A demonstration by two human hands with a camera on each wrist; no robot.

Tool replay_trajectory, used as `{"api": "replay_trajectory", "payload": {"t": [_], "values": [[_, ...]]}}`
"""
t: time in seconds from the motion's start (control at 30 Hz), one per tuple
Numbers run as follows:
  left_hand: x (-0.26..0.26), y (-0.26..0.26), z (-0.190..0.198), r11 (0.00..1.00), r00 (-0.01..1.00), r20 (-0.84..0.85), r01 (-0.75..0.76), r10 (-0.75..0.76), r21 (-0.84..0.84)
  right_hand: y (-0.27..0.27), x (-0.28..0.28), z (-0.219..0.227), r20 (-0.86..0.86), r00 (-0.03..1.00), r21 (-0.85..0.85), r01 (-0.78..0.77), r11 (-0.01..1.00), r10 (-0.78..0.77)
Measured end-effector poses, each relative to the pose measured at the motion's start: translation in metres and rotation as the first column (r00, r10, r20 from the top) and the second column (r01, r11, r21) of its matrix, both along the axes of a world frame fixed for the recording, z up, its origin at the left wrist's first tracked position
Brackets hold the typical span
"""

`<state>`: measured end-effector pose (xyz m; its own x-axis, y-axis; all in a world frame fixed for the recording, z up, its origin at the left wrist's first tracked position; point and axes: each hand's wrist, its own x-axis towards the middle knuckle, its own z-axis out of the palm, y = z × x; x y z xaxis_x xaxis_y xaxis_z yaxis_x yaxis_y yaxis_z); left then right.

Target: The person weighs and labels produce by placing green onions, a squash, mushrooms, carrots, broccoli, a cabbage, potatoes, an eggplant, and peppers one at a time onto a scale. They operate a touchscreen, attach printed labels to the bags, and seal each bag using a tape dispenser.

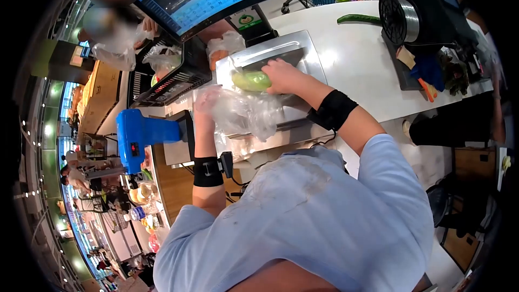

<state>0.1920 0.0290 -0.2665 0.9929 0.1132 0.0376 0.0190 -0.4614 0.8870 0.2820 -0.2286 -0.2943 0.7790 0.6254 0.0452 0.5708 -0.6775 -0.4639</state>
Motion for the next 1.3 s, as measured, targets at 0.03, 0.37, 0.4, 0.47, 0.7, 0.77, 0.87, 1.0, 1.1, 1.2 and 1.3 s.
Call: {"api": "replay_trajectory", "payload": {"t": [0.03, 0.37, 0.4, 0.47, 0.7, 0.77, 0.87, 1.0, 1.1, 1.2, 1.3], "values": [[0.003, 0.009, -0.016, 0.976, 0.993, 0.118, 0.032, -0.006, -0.217, -0.002, 0.0, 0.0, 0.011, 1.0, -0.003, -0.004, 1.0, 0.004], [-0.004, 0.059, 0.046, 0.958, 0.92, 0.322, -0.145, 0.223, -0.248, -0.203, 0.023, -0.095, -0.117, 0.498, 0.461, 0.793, 0.397, -0.859], [-0.006, 0.058, 0.064, 0.973, 0.911, 0.347, -0.188, 0.225, -0.136, -0.218, 0.009, -0.126, -0.054, 0.444, 0.329, 0.854, 0.404, -0.895], [0.003, 0.061, 0.078, 0.99, 0.893, 0.428, -0.127, 0.141, -0.061, -0.22, -0.034, -0.172, -0.029, 0.502, 0.197, 0.851, 0.488, -0.864], [0.048, 0.014, 0.151, 0.789, 0.706, 0.65, -0.215, -0.282, 0.576, -0.178, -0.101, -0.173, 0.326, 0.605, 0.197, 0.708, 0.678, -0.726], [0.066, 0.007, 0.156, 0.734, 0.679, 0.669, -0.282, -0.302, 0.618, -0.181, -0.102, -0.173, 0.302, 0.606, 0.17, 0.725, 0.667, -0.736], [0.094, 0.0, 0.161, 0.631, 0.637, 0.7, -0.406, -0.324, 0.661, -0.178, -0.1, -0.17, 0.275, 0.61, 0.146, 0.737, 0.659, -0.743], [0.124, -0.005, 0.161, 0.511, 0.633, 0.72, -0.535, -0.285, 0.673, -0.179, -0.103, -0.172, 0.278, 0.602, 0.162, 0.739, 0.654, -0.749], [0.142, -0.009, 0.162, 0.447, 0.638, 0.719, -0.577, -0.276, 0.683, -0.179, -0.102, -0.171, 0.28, 0.597, 0.167, 0.741, 0.65, -0.752], [0.155, -0.01, 0.162, 0.423, 0.688, 0.684, -0.56, -0.241, 0.712, -0.179, -0.103, -0.171, 0.277, 0.598, 0.17, 0.74, 0.65, -0.752], [0.165, -0.005, 0.155, 0.393, 0.738, 0.634, -0.525, -0.232, 0.755, -0.179, -0.103, -0.172, 0.275, 0.598, 0.185, 0.735, 0.652, -0.753]]}}
